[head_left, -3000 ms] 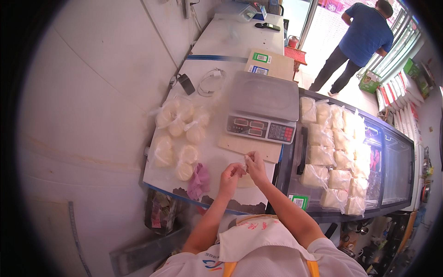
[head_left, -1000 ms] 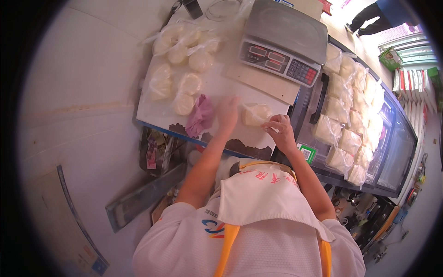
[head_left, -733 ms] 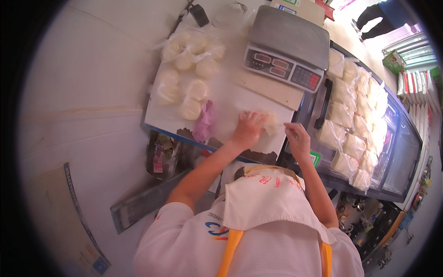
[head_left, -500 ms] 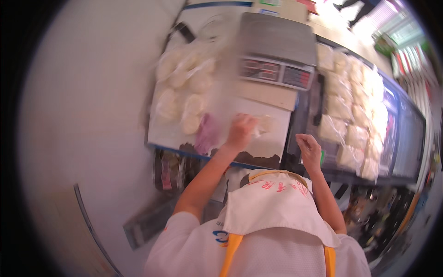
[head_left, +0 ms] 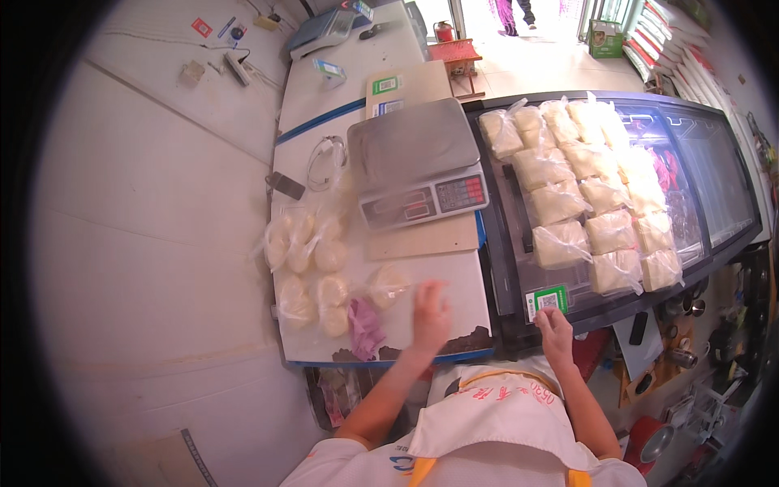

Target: The person feeds dough sheets into a pasta machine to produce noodles, then collects and stacks them. Later, the person weighs and packages portions of dough or noodles into plastic bags on a digital scale.

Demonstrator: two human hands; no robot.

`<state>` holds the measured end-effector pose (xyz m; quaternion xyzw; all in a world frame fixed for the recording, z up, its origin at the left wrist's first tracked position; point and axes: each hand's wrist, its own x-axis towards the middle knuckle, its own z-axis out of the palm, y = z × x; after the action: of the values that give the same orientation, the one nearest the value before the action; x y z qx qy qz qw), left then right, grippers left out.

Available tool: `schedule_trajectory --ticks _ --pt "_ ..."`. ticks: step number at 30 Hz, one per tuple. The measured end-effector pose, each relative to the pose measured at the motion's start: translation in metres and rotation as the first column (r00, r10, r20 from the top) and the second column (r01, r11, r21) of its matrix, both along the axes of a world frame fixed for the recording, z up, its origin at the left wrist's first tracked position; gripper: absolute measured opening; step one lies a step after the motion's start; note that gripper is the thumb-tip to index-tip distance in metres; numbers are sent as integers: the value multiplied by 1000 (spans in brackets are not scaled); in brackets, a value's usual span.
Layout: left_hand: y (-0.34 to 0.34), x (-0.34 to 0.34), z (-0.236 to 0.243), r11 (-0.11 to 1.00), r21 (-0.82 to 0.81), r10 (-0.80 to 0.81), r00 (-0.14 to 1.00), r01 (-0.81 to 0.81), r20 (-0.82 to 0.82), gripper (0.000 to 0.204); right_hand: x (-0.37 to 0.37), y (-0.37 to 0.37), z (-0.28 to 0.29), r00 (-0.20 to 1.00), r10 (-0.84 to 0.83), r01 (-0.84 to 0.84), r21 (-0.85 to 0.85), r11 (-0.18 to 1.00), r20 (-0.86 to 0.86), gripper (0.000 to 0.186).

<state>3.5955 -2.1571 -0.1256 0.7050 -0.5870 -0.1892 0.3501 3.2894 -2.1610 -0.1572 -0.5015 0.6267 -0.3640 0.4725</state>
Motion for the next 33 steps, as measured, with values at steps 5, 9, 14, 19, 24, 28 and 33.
schedule_trajectory --ticks 5,9,14,19,24,28,33 --pt "9 -134 -46 838 264 237 117 477 -964 37 27 -13 98 922 328 -386 -411 826 -208 26" --pt "-4 -213 -29 751 -8 415 -482 660 -771 47 12 -3 37 913 13 -248 -531 810 -407 36" --pt "3 -254 44 689 371 527 -79 623 -846 56 -82 -19 18 973 22 -122 -432 894 -231 34" --pt "18 -296 24 877 164 -231 695 452 -681 61 -104 -7 -23 710 -408 317 257 913 574 49" --pt "-17 -279 34 830 -220 -547 826 513 -137 35 -90 20 55 418 -346 24 370 929 840 66" --pt "-30 -264 -62 859 312 -60 684 406 -727 37 -81 33 140 633 -207 110 178 978 746 69" --pt "16 -317 -27 508 153 520 -160 847 -839 49 -84 41 75 968 -131 176 -204 963 214 59"
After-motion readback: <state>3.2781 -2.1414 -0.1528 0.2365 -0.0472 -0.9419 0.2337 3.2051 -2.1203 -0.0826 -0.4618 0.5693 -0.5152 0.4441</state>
